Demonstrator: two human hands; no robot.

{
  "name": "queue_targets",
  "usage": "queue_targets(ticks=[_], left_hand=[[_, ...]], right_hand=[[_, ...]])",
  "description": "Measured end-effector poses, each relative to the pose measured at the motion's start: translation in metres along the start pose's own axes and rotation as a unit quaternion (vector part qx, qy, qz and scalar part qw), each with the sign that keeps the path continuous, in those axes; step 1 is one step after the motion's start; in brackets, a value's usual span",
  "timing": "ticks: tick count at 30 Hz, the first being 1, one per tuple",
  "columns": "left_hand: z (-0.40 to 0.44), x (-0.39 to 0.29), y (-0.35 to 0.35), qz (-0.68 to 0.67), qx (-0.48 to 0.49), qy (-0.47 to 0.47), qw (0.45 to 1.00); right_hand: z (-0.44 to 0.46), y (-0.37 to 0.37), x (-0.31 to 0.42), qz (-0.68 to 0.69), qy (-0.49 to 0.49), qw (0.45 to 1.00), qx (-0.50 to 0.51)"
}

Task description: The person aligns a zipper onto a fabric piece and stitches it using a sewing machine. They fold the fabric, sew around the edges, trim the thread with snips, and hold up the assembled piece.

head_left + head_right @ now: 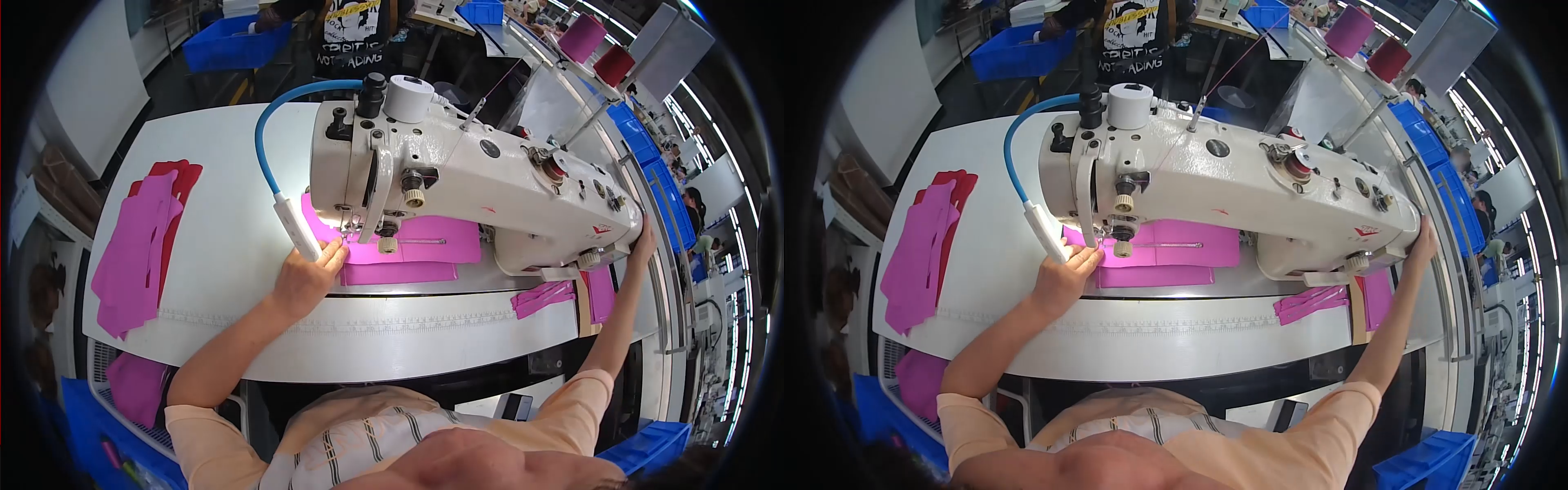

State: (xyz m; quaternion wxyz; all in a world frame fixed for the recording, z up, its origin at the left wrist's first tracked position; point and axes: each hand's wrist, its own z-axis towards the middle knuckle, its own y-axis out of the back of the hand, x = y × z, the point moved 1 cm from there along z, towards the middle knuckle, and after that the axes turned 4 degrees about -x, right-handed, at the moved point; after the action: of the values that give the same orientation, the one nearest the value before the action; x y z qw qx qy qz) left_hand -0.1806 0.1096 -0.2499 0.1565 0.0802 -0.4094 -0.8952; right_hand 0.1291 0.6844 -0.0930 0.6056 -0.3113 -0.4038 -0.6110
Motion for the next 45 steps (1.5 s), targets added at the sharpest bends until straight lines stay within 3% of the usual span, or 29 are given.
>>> queue_targets(ticks=[2,5,8,13,16,17,18,19,20,21,22,23,24,25,26,27,28,32,39,42,45], left_hand=[[-0.001,-0.001,0.000,-0.002,0.005,0.006,1.000],[-0.001,0.000,-0.003,-0.008,0.009,0.010,1.000],[-0.003,-0.002,-0.003,-0.007,0.016,0.014,1.000],[0.000,0.002,-0.003,-0.016,0.007,0.007,1.000],[-0.001,0.002,-0.002,-0.008,0.022,0.006,1.000],[-0.002,0.001,-0.001,-0.004,0.024,0.006,1.000],[-0.001,0.000,-0.001,0.001,0.024,0.006,1.000],[0.000,0.000,-0.002,-0.001,0.018,0.006,1.000],[0.000,0.001,-0.001,-0.002,0.013,0.007,1.000],[0.000,0.002,-0.001,-0.003,0.008,0.007,1.000],[0.001,0.004,-0.001,-0.005,0.001,0.007,1.000],[0.001,0.005,-0.002,-0.009,-0.005,0.008,1.000],[0.000,0.004,-0.003,-0.013,-0.009,0.010,1.000],[0.002,0.005,-0.002,-0.051,-0.007,0.033,0.998],[0.006,0.005,0.001,-0.089,-0.005,0.056,0.994],[0.008,0.006,0.003,-0.127,-0.002,0.079,0.989],[0.008,0.008,0.002,-0.142,-0.009,0.089,0.986],[0.007,0.008,0.003,-0.172,0.010,0.142,0.975],[-0.019,-0.016,0.035,-0.113,0.012,-0.019,0.993],[-0.015,-0.021,0.041,-0.139,0.026,0.028,0.990],[-0.009,-0.023,0.029,-0.158,0.030,0.047,0.986]], right_hand=[[-0.049,-0.011,-0.040,0.216,0.058,0.958,-0.178],[-0.057,0.007,-0.047,0.219,-0.050,0.968,-0.116],[0.014,0.022,-0.003,-0.110,-0.076,0.990,0.046],[-0.052,-0.007,-0.053,0.120,0.058,0.979,-0.151],[-0.039,0.018,-0.031,-0.096,0.089,0.991,-0.036],[-0.028,0.023,0.008,-0.287,0.128,0.949,0.025],[-0.004,0.028,0.018,-0.316,0.073,0.942,0.089],[0.022,0.036,0.023,-0.473,0.000,0.872,0.130],[0.008,0.028,0.043,-0.500,0.195,0.842,0.052],[-0.028,0.003,0.079,-0.503,0.382,0.775,-0.028],[-0.071,-0.029,0.115,-0.482,0.554,0.670,-0.107],[-0.125,-0.053,0.144,-0.333,0.404,0.852,-0.014],[-0.174,-0.070,0.143,-0.189,0.379,0.905,0.045],[-0.218,-0.085,0.131,-0.158,0.412,0.883,0.161],[-0.262,-0.118,0.129,-0.077,0.491,0.814,0.300],[-0.300,-0.145,0.130,-0.146,0.480,0.759,0.415],[-0.325,-0.175,0.123,-0.119,0.497,0.738,0.441],[-0.349,-0.238,0.071,-0.153,0.423,0.764,0.463],[-0.380,-0.187,0.081,-0.205,0.395,0.750,0.489],[-0.381,-0.182,0.093,-0.120,0.440,0.762,0.461],[-0.412,-0.171,0.114,0.084,0.452,0.701,0.545]])
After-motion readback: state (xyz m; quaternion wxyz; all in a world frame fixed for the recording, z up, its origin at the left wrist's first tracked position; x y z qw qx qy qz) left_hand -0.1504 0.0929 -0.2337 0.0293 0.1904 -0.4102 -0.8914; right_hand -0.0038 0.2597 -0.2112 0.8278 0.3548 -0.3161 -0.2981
